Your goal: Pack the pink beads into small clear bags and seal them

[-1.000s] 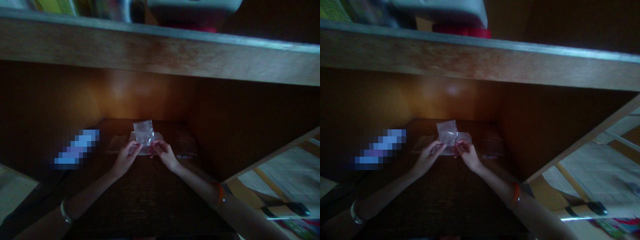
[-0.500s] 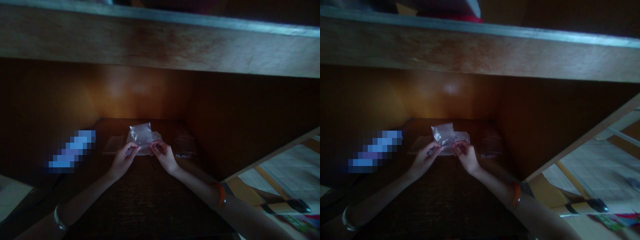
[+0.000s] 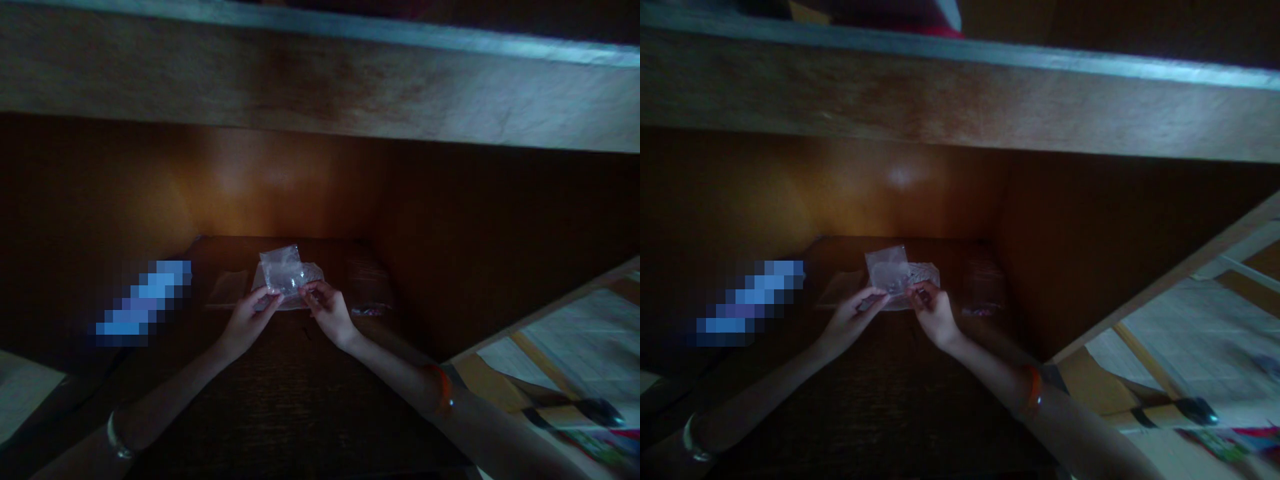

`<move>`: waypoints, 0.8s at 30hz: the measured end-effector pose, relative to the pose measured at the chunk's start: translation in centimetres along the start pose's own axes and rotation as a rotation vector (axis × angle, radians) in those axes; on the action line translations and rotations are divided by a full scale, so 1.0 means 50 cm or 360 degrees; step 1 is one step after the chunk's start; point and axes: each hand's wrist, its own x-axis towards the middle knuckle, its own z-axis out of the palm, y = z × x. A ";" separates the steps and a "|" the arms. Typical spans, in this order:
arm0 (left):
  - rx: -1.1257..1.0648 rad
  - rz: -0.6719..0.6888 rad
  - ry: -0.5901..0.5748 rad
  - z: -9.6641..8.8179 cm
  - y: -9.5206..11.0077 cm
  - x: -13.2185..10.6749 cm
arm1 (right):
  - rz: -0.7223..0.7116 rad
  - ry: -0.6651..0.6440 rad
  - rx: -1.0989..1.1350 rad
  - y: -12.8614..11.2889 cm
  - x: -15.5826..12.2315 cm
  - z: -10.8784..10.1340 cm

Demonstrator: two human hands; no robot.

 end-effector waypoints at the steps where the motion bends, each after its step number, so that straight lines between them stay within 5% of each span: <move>1: 0.0013 -0.0002 -0.0007 0.000 0.000 0.000 | -0.0011 -0.0009 0.0021 0.000 -0.001 0.001; 24: 0.0076 0.0089 -0.0083 0.001 -0.012 -0.009 | -0.0138 -0.0215 0.0042 0.012 -0.002 0.008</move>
